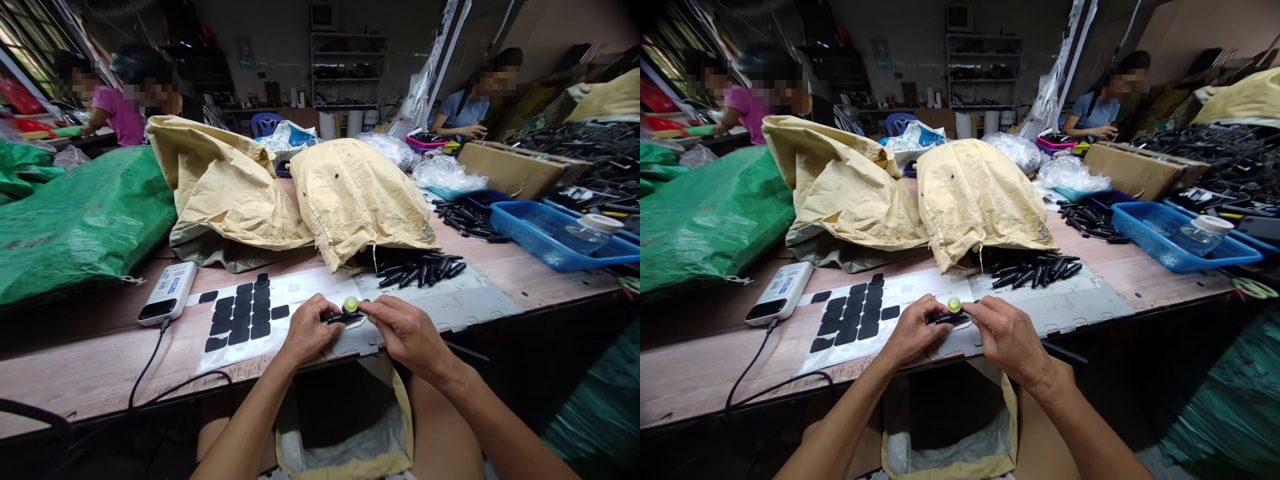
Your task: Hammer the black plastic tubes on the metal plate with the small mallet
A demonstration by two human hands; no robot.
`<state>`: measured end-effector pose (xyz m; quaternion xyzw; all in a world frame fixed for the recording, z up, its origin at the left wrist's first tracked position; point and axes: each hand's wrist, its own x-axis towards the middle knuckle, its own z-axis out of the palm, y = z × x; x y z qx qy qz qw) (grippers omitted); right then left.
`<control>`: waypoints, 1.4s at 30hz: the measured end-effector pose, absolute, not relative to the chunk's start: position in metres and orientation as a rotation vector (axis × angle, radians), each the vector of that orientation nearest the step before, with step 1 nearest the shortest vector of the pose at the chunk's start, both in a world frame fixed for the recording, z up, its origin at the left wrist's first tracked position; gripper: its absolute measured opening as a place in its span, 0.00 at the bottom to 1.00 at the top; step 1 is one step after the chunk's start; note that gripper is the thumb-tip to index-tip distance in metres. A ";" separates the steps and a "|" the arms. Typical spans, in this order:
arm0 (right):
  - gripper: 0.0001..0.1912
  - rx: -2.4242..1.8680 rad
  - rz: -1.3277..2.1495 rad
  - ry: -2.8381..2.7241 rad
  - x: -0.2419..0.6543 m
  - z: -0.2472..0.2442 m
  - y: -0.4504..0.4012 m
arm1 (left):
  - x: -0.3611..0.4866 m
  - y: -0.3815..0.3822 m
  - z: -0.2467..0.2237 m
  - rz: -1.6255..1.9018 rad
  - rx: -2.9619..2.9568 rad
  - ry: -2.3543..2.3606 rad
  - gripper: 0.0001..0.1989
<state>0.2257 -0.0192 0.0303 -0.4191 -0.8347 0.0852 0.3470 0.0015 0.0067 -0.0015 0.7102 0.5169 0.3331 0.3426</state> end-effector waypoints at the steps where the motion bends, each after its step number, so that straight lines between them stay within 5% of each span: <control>1: 0.19 -1.113 0.218 -2.189 0.227 0.028 -0.019 | 0.002 0.007 -0.001 0.864 1.848 1.349 0.09; 15: 0.17 -1.249 -0.056 -2.234 0.271 0.001 0.015 | 0.001 0.005 0.001 0.867 1.891 1.362 0.14; 42: 0.19 -1.163 -0.059 -2.203 0.275 -0.014 0.039 | 0.000 0.001 0.011 0.829 1.952 1.325 0.10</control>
